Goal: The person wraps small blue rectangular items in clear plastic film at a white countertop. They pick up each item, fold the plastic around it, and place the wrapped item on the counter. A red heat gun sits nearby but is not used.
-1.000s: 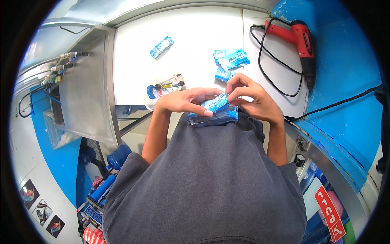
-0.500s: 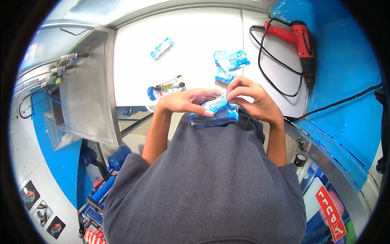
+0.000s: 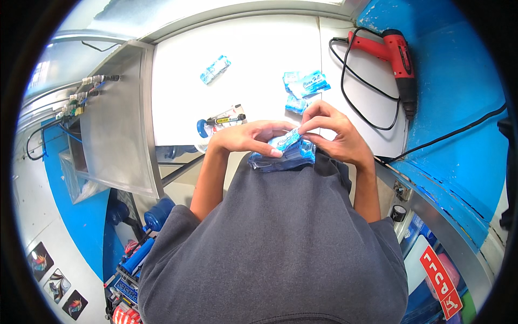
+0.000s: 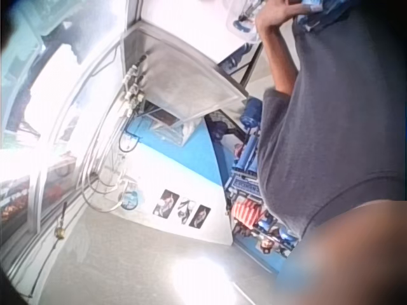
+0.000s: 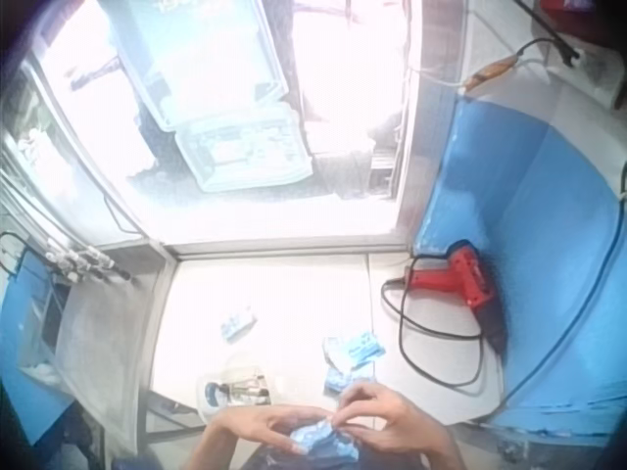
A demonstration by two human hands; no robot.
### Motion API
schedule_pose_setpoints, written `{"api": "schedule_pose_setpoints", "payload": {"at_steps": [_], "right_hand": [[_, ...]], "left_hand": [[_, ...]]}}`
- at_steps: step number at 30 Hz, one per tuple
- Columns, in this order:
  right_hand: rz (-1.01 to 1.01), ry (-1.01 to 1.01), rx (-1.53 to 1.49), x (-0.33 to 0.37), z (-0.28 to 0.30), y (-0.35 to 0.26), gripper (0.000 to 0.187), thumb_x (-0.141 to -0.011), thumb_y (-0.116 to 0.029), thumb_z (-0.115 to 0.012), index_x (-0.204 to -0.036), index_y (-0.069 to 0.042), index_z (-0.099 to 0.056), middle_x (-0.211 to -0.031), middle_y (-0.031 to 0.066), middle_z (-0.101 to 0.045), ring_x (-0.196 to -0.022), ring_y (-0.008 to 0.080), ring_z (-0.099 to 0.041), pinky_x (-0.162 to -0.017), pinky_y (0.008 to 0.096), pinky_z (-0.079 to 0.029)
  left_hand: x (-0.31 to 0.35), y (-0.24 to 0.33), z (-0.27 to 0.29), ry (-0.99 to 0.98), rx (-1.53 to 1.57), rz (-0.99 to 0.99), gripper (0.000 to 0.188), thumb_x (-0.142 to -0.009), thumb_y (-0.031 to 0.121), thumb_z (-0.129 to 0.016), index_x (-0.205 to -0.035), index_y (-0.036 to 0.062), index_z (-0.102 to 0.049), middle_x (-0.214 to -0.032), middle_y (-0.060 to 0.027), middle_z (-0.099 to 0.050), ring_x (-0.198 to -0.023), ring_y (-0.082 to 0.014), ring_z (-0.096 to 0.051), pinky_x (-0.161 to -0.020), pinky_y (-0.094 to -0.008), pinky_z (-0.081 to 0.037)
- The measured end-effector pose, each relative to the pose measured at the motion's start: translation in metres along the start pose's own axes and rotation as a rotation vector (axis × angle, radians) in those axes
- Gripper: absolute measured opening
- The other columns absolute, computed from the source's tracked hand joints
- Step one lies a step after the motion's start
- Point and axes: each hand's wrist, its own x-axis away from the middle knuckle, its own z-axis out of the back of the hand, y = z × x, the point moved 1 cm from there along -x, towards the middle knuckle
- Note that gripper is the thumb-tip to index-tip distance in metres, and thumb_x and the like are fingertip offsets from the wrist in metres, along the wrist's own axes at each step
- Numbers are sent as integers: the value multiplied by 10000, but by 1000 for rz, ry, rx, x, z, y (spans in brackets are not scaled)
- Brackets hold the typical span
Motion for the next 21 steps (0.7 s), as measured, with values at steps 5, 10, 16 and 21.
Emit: {"api": "schedule_pose_setpoints", "payload": {"at_steps": [5, 10, 16, 21], "right_hand": [[-25, 64, -15, 8, 9, 0, 179, -797, 51, -731, -946, -49, -720, -988, 51, -617, -960, 178, -617, -842, 323, -503], [-39, 121, -5, 16, 19, 6, 164, -821, 80, -685, -937, -34, -707, -949, 76, -665, -922, 181, -643, -840, 316, -505], [-57, 165, -40, 24, 20, 11, 154, -831, 91, -671, -935, -19, -698, -958, 84, -673, -928, 184, -639, -843, 311, -494], [-62, 168, -39, 25, 21, 13, 148, -840, 87, -667, -937, -20, -699, -957, 85, -672, -930, 183, -638, -843, 309, -493]], "left_hand": [[-2, 4, -2, -16, 13, 7, 770, -819, 155, -748, -1483, -35, -409, -1506, -192, -442, -1403, -273, -399, -1188, -379, -277], [-3, 5, -3, 0, 36, 6, 801, -808, 178, -760, -1483, -55, -396, -1501, -215, -443, -1402, -289, -404, -1190, -389, -276], [-2, 6, -3, 18, 36, 22, 812, -802, 182, -771, -1482, -56, -397, -1501, -226, -438, -1401, -300, -405, -1189, -393, -277], [-3, 4, -1, 13, 20, 29, 807, -802, 179, -768, -1481, -56, -399, -1497, -228, -440, -1403, -298, -403, -1190, -396, -277]]}}
